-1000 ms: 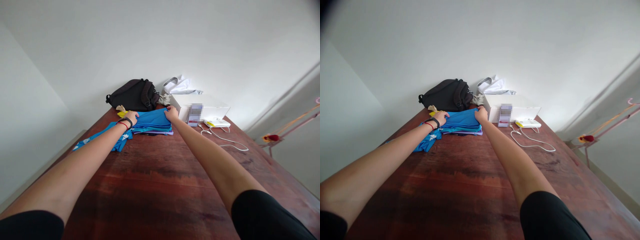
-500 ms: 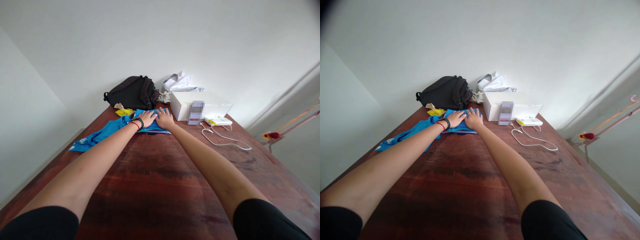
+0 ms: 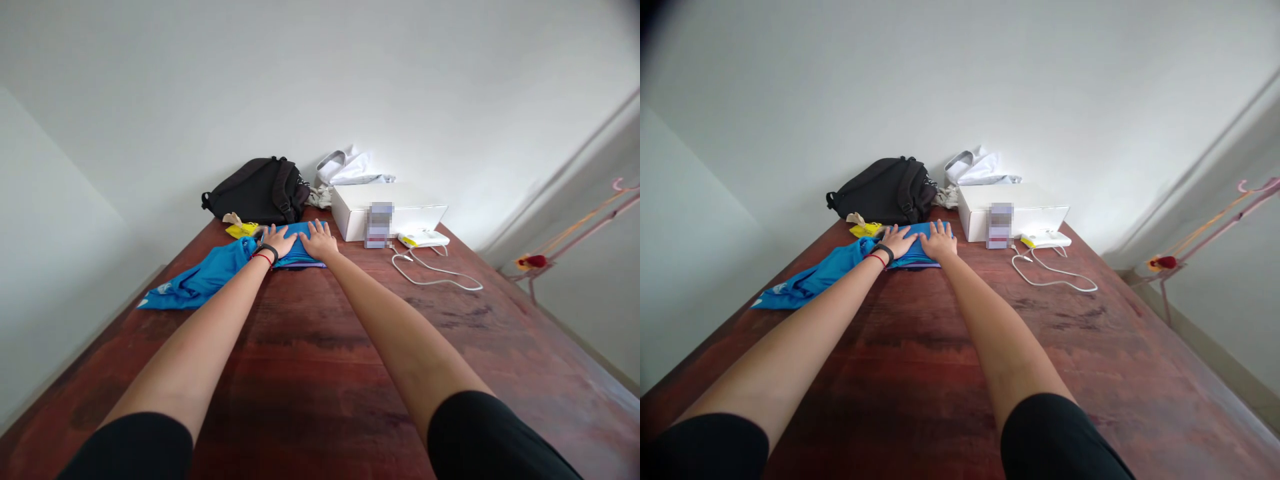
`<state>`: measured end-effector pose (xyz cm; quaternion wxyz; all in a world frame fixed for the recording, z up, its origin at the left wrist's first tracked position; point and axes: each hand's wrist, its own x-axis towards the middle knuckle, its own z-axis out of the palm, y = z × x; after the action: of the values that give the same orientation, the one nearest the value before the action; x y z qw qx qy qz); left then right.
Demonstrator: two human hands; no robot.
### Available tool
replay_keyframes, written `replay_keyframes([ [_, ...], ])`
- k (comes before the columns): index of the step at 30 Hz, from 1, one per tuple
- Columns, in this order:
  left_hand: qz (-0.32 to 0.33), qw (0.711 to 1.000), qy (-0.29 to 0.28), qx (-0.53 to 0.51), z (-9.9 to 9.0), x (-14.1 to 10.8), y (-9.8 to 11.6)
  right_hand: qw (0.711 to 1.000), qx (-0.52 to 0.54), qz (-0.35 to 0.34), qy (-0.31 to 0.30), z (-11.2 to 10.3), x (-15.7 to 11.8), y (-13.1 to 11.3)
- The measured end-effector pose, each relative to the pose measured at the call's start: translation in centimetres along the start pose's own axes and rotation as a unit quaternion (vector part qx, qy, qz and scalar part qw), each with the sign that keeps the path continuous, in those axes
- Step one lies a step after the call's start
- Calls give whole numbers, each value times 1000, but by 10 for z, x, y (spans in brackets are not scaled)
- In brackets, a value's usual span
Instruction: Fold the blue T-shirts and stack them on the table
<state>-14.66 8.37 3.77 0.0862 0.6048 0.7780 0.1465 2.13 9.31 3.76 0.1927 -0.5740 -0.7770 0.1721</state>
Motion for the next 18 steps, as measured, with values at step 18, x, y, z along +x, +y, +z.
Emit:
replay_keyframes([
  [18,227,960,165,4,-46,-135,-23,995,-1,-94,-30,-19,-209,34],
])
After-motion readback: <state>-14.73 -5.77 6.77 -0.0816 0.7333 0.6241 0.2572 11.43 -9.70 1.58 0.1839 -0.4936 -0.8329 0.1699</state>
